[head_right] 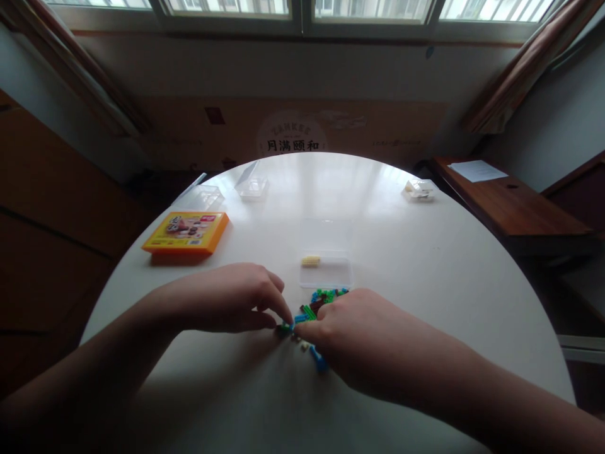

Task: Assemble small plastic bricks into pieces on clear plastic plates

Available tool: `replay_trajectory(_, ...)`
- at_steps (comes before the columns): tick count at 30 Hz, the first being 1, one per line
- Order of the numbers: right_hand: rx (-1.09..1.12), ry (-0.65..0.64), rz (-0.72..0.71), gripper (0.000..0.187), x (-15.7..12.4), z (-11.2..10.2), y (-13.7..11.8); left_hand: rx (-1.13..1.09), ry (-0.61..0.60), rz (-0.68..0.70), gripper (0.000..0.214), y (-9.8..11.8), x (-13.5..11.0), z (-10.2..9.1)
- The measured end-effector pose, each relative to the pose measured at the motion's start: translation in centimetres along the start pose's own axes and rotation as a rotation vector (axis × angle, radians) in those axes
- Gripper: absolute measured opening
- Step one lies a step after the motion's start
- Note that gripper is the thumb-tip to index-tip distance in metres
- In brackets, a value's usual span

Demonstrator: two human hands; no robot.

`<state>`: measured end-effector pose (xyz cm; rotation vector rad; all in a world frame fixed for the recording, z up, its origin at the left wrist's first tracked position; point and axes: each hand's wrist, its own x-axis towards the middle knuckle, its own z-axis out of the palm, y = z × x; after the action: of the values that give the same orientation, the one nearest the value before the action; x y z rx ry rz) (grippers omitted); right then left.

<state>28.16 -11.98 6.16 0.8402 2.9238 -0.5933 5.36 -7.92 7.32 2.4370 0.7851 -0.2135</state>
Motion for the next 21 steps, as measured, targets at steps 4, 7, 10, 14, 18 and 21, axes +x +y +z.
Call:
replay_trajectory(4, -0.007, 0.002, -0.02, 0.032, 0.15, 0.15, 0.2, 0.006, -0.02, 0.009, 0.024, 0.09, 0.11, 0.16)
replay_trajectory(7, -0.025, -0.005, -0.015, 0.024, 0.11, 0.11, 0.46, 0.002, -0.016, 0.009, 0.025, -0.05, 0.11, 0.31)
replay_trajectory(10, -0.031, -0.005, -0.008, 0.021, 0.06, -0.07, 0.61, -0.005, 0.0, 0.02, 0.027, -0.23, 0.07, 0.36)
replay_trajectory(14, -0.023, 0.012, -0.017, 0.022, 0.11, -0.3, 0.58, -0.017, 0.026, 0.036, 0.025, -0.27, 0.09, 0.28)
replay_trajectory(18, -0.045, 0.007, -0.033, 0.021, 0.09, -0.44, 0.52, -0.022, 0.037, 0.073, 0.027, -0.16, 0.28, 0.39)
replay_trajectory(21, -0.065, -0.014, -0.039, 0.02, 0.0, -0.46, 0.55, -0.018, 0.043, 0.109, 0.029, -0.09, 0.47, 0.69)
